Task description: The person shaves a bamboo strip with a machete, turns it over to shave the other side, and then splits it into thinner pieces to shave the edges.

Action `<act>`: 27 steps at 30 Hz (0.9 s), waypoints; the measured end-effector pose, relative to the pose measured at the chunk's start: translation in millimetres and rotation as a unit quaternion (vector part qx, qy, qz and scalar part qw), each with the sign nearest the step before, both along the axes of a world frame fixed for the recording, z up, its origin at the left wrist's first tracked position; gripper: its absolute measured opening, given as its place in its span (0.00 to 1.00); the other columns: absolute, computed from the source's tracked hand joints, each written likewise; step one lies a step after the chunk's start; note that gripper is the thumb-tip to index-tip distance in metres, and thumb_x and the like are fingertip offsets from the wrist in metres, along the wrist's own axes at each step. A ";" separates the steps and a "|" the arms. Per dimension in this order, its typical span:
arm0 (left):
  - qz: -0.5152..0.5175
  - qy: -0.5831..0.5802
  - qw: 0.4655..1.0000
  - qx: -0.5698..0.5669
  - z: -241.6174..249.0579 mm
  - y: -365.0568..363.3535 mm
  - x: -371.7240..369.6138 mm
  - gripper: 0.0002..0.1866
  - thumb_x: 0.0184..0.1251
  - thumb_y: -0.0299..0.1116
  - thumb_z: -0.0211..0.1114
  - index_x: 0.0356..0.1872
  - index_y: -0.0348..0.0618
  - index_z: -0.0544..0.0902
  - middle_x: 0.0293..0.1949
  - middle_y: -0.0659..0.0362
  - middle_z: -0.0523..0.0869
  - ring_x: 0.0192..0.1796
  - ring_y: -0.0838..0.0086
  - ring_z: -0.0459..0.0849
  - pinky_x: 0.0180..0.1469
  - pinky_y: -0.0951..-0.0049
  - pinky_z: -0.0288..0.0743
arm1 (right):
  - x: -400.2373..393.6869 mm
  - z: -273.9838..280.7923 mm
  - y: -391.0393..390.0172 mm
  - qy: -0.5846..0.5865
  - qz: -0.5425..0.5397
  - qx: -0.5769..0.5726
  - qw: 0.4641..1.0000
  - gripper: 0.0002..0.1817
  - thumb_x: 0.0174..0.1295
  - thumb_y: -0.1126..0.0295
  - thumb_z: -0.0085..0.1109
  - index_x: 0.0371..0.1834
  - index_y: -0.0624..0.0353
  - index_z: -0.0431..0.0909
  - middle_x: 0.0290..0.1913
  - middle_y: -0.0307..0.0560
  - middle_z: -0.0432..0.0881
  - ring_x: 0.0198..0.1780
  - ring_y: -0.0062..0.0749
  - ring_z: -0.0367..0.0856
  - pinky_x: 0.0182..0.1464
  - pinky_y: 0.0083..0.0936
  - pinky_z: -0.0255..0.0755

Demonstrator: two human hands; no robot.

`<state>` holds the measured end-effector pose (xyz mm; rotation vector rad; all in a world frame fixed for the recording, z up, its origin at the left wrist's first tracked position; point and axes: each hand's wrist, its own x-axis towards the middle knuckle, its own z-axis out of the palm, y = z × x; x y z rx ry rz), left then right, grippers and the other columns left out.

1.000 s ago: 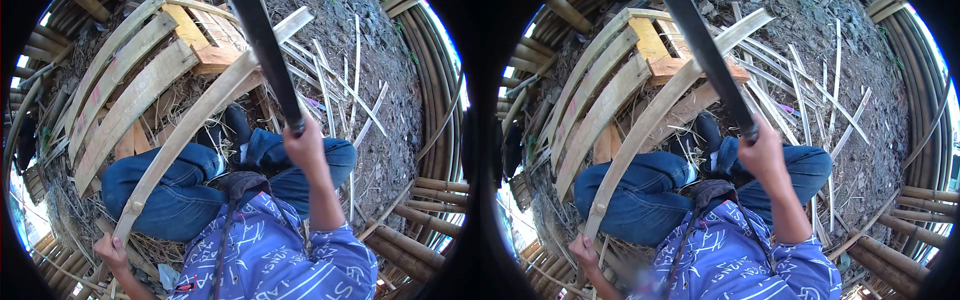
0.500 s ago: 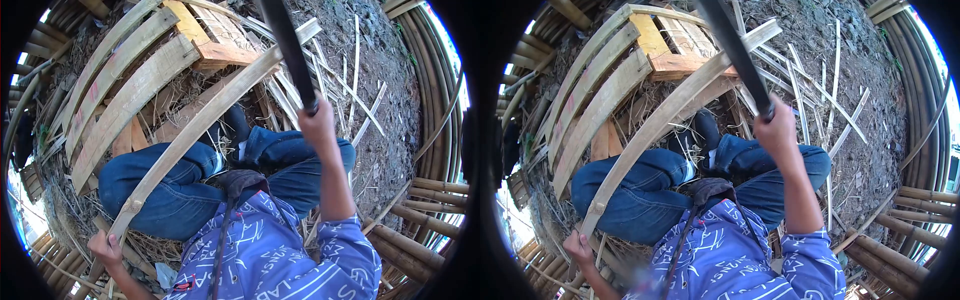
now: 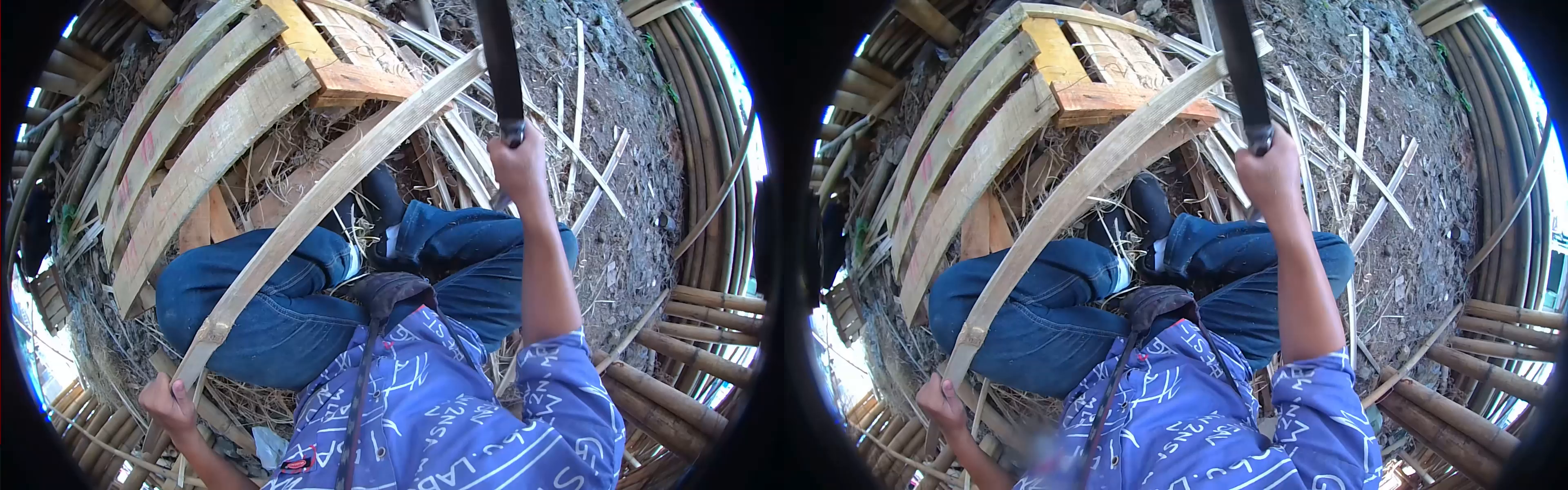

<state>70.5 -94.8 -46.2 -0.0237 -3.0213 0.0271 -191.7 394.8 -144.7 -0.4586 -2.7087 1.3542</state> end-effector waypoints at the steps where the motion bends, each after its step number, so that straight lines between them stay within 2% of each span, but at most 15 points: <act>1: -0.002 0.002 1.000 -0.003 0.0 -0.3 -1.5 0.31 0.73 0.53 0.44 0.15 0.38 0.59 0.14 0.47 0.59 0.17 0.49 0.62 0.23 0.54 0.49 | -6.2 -2.2 2.3 0.011 -0.030 -0.008 0.999 0.05 0.46 0.77 0.52 0.27 0.66 0.72 0.19 0.50 0.74 0.20 0.33 0.73 0.25 0.32 0.66; 3: 0.002 0.007 1.000 -0.004 1.2 1.9 -2.8 0.31 0.73 0.53 0.44 0.16 0.38 0.59 0.15 0.46 0.59 0.18 0.49 0.62 0.24 0.54 0.49 | 1.8 8.3 -16.8 -0.036 -0.015 -0.007 0.999 0.09 0.47 0.76 0.55 0.33 0.67 0.75 0.20 0.50 0.76 0.22 0.33 0.75 0.29 0.32 0.69; 5: 0.017 0.005 1.000 -0.022 6.6 6.2 -1.5 0.30 0.73 0.53 0.44 0.16 0.38 0.59 0.15 0.46 0.59 0.18 0.49 0.63 0.24 0.54 0.50 | 27.6 4.9 -42.2 -0.056 0.076 -0.028 0.995 0.13 0.47 0.77 0.56 0.38 0.67 0.76 0.23 0.56 0.79 0.26 0.43 0.81 0.34 0.35 0.72; 7: 0.023 -0.001 0.999 -0.039 11.0 6.4 1.7 0.30 0.73 0.53 0.44 0.16 0.38 0.60 0.15 0.46 0.60 0.18 0.49 0.63 0.24 0.55 0.50 | 52.2 -4.9 -64.3 -0.015 0.162 -0.043 0.986 0.15 0.47 0.76 0.56 0.41 0.67 0.76 0.27 0.64 0.80 0.33 0.56 0.82 0.38 0.38 0.73; 8: 0.026 -0.004 0.998 -0.054 13.9 5.8 3.2 0.30 0.73 0.53 0.44 0.16 0.39 0.60 0.15 0.46 0.60 0.18 0.49 0.63 0.23 0.55 0.51 | 51.5 -5.9 -63.7 -0.039 0.164 -0.061 0.984 0.15 0.47 0.76 0.56 0.41 0.67 0.76 0.28 0.68 0.79 0.38 0.62 0.80 0.40 0.40 0.73; 11: 0.016 -0.008 0.999 -0.029 5.6 2.5 4.8 0.30 0.73 0.53 0.44 0.16 0.39 0.60 0.14 0.47 0.60 0.17 0.50 0.63 0.23 0.55 0.51 | 29.2 -9.4 -43.8 -0.015 0.112 0.018 0.993 0.11 0.49 0.76 0.54 0.37 0.66 0.76 0.26 0.65 0.79 0.31 0.58 0.80 0.34 0.39 0.72; 13: 0.011 0.000 1.000 -0.019 0.6 0.9 2.8 0.30 0.73 0.53 0.44 0.15 0.39 0.60 0.14 0.48 0.60 0.17 0.50 0.63 0.23 0.55 0.50 | 5.0 -1.6 -25.7 0.034 0.073 0.049 0.996 0.09 0.50 0.76 0.52 0.34 0.66 0.75 0.23 0.60 0.78 0.25 0.51 0.78 0.30 0.37 0.70; 14: 0.005 0.009 1.000 -0.024 0.0 2.7 -0.3 0.31 0.73 0.54 0.44 0.15 0.39 0.60 0.14 0.48 0.59 0.17 0.50 0.63 0.23 0.55 0.50 | -1.1 4.5 -28.4 0.027 0.009 0.007 1.000 0.06 0.49 0.76 0.51 0.31 0.66 0.74 0.20 0.57 0.76 0.22 0.45 0.75 0.29 0.35 0.69; 15: 0.002 0.021 0.999 -0.028 -0.8 4.1 -2.7 0.31 0.73 0.54 0.44 0.15 0.39 0.59 0.14 0.48 0.59 0.18 0.50 0.63 0.23 0.55 0.51 | -6.9 -16.4 -24.5 0.025 -0.024 -0.023 0.999 0.06 0.49 0.76 0.51 0.30 0.66 0.73 0.20 0.56 0.75 0.22 0.43 0.75 0.29 0.35 0.69; 17: 0.011 0.024 0.999 -0.029 0.9 3.7 -2.9 0.31 0.73 0.54 0.44 0.15 0.39 0.59 0.14 0.48 0.59 0.18 0.50 0.63 0.24 0.55 0.50 | 12.3 -8.6 -45.3 0.058 -0.010 -0.003 0.998 0.09 0.49 0.77 0.51 0.34 0.66 0.74 0.19 0.57 0.75 0.21 0.44 0.74 0.29 0.36 0.69; 19: 0.015 0.016 0.999 -0.037 1.5 -0.8 3.0 0.31 0.73 0.55 0.44 0.15 0.39 0.59 0.15 0.48 0.59 0.18 0.50 0.63 0.24 0.55 0.50 | 45.3 -1.7 -59.9 0.003 0.060 -0.022 0.998 0.14 0.47 0.76 0.55 0.39 0.66 0.73 0.23 0.64 0.78 0.30 0.56 0.82 0.34 0.40 0.72; 21: 0.012 0.012 0.999 -0.035 -0.1 -14.7 8.0 0.31 0.73 0.55 0.43 0.16 0.39 0.58 0.15 0.47 0.59 0.19 0.50 0.62 0.25 0.54 0.49 | 60.9 -1.4 -54.8 0.000 0.125 -0.007 0.992 0.14 0.47 0.76 0.56 0.40 0.64 0.73 0.25 0.67 0.78 0.35 0.61 0.81 0.36 0.42 0.73; 23: 0.004 0.008 1.000 -0.014 -7.0 -22.5 7.8 0.31 0.73 0.55 0.42 0.16 0.38 0.58 0.15 0.47 0.58 0.19 0.50 0.62 0.25 0.54 0.49 | 55.0 4.4 -36.2 0.049 0.083 0.050 0.994 0.13 0.48 0.75 0.55 0.39 0.59 0.74 0.25 0.66 0.78 0.34 0.63 0.79 0.36 0.42 0.73; 25: 0.003 0.004 1.000 0.009 -14.4 -31.1 11.4 0.31 0.73 0.55 0.42 0.16 0.38 0.58 0.16 0.47 0.58 0.19 0.50 0.61 0.25 0.54 0.48 | 37.7 7.3 -12.0 0.061 0.038 0.071 0.995 0.11 0.48 0.75 0.53 0.37 0.61 0.74 0.24 0.61 0.77 0.29 0.58 0.79 0.34 0.39 0.72; 27: 0.008 0.002 1.000 0.025 -19.7 -37.2 10.1 0.32 0.73 0.55 0.42 0.16 0.37 0.58 0.16 0.47 0.57 0.20 0.50 0.61 0.25 0.55 0.48 | 23.5 10.3 0.1 0.055 -0.042 0.018 0.997 0.10 0.48 0.76 0.52 0.35 0.64 0.74 0.23 0.56 0.77 0.25 0.49 0.76 0.32 0.36 0.70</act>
